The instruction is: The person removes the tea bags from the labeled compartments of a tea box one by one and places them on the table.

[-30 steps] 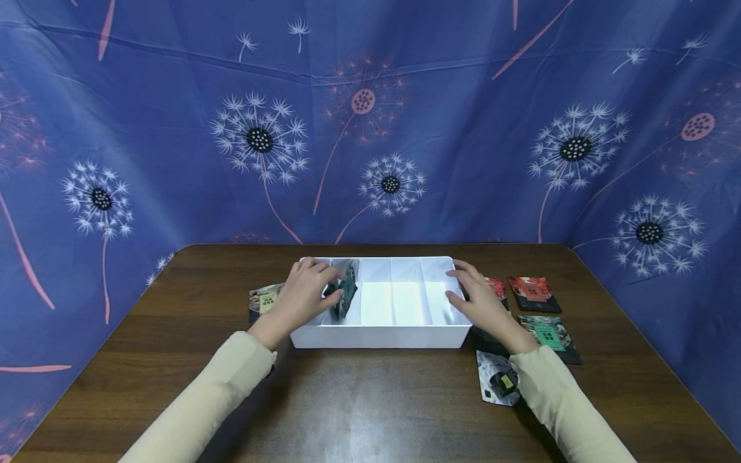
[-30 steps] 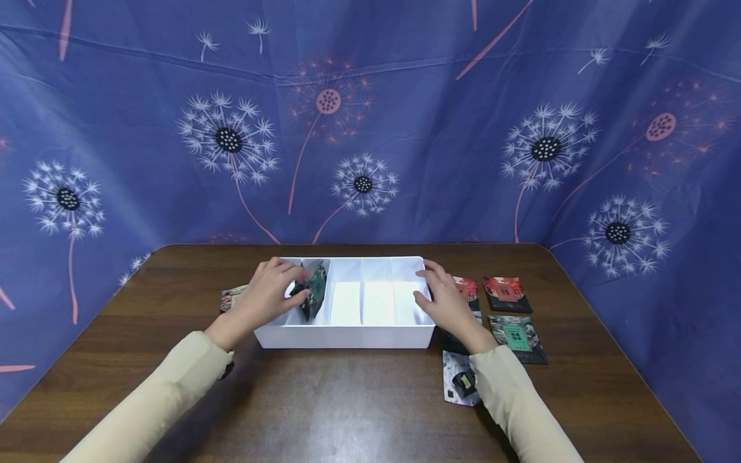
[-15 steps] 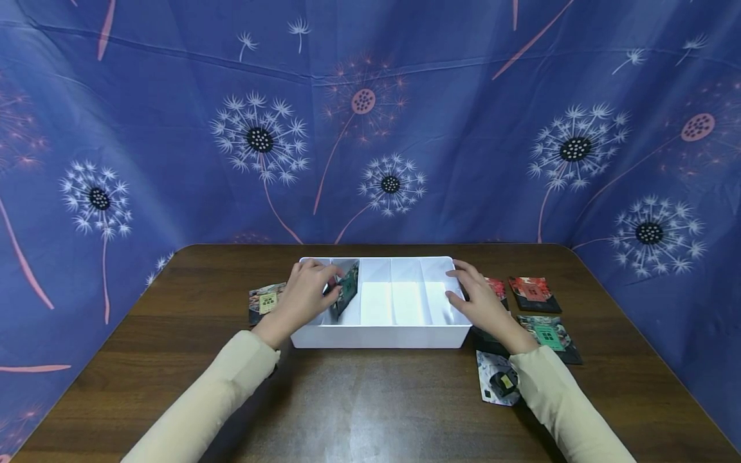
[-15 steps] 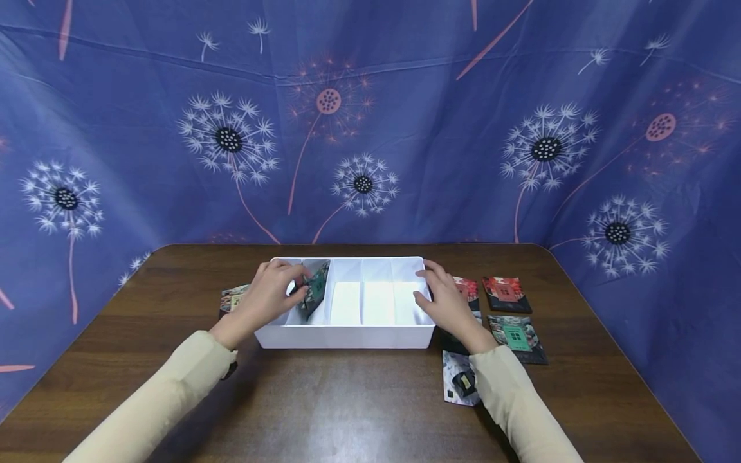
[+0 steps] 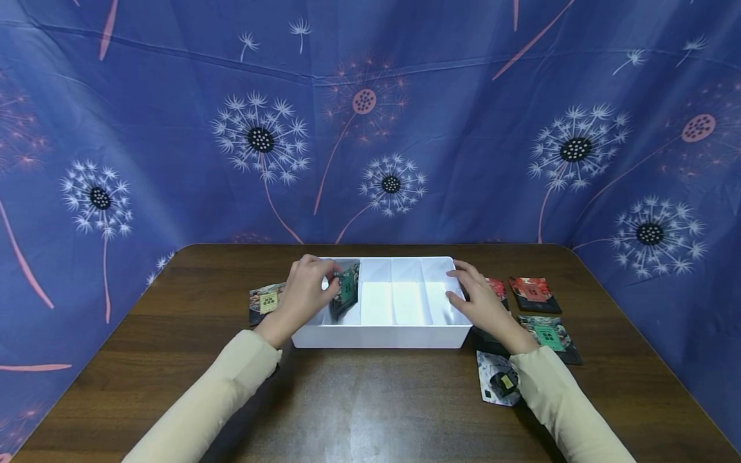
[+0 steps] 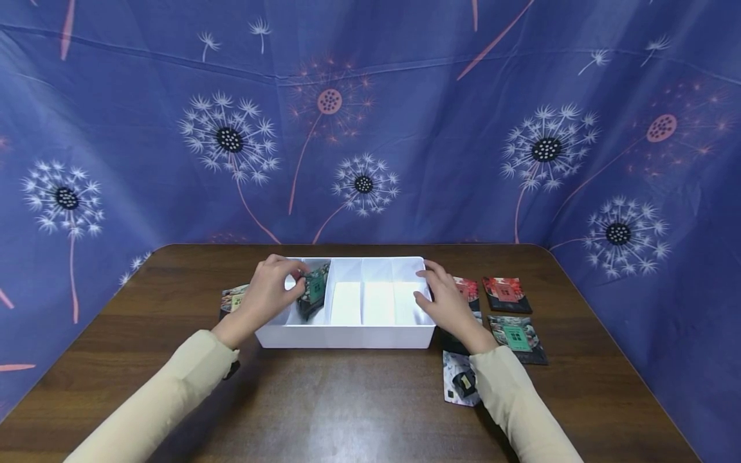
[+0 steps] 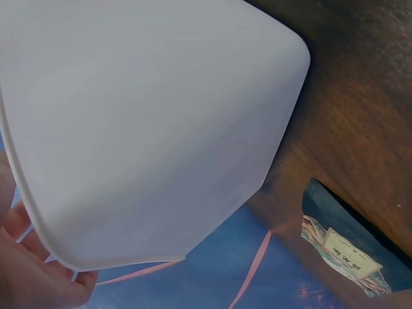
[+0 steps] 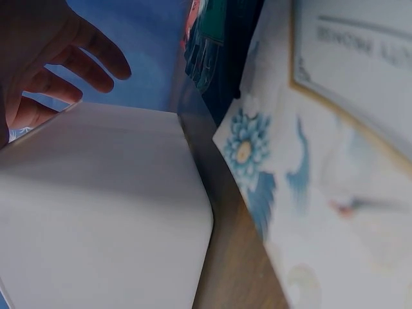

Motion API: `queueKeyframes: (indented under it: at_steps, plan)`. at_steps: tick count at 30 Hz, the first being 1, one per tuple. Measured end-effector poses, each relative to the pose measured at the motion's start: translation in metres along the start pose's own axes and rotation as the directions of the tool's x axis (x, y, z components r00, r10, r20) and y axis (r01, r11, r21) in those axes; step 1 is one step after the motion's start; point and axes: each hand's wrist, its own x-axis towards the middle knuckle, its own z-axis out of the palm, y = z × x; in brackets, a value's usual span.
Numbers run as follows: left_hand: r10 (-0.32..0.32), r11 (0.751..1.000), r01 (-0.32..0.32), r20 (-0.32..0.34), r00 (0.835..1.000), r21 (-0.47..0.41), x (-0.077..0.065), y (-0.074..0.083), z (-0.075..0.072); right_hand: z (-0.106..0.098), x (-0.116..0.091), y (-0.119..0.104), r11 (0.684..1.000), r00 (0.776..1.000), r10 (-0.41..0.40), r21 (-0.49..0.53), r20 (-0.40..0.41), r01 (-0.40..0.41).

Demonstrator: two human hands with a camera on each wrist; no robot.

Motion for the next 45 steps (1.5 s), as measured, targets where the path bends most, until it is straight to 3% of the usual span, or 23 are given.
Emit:
queueKeyframes:
  at_steps: [4, 12, 24, 32, 38, 45]
  plan:
    - [-0.010, 1.000, 0.009, -0.027, 1.000, -0.013, 0.001, 0.001, -0.002, 0.000, 0.000, 0.001, 1.000, 1.000, -0.003, -0.002, -0.002, 0.003]
    - [0.025, 0.998, -0.031, -0.093, 0.995, -0.056, 0.004, -0.001, -0.012, 0.000, 0.000, 0.002, 1.000, 1.000, 0.006, 0.000, 0.007, -0.006]
    - [0.011, 0.994, -0.024, -0.118, 0.993, -0.110, 0.011, -0.002, -0.035, -0.001, 0.000, 0.002, 1.000, 1.000, 0.010, -0.008, 0.023, -0.010]
    - [0.012, 0.989, -0.037, -0.171, 0.985, -0.144, 0.016, -0.005, -0.048, 0.000, 0.000, 0.002, 1.000, 1.000, 0.013, 0.000, 0.018, -0.013]
    - [-0.013, 0.987, -0.021, -0.207, 0.978, -0.160, 0.017, -0.016, -0.063, 0.000, 0.000, 0.001, 1.000, 1.000, 0.011, 0.008, 0.015, -0.011]
    - [-0.040, 0.989, 0.002, -0.251, 0.967, -0.146, 0.014, -0.041, -0.077, 0.001, 0.000, 0.002, 1.000, 1.000, 0.012, 0.012, 0.011, -0.012]
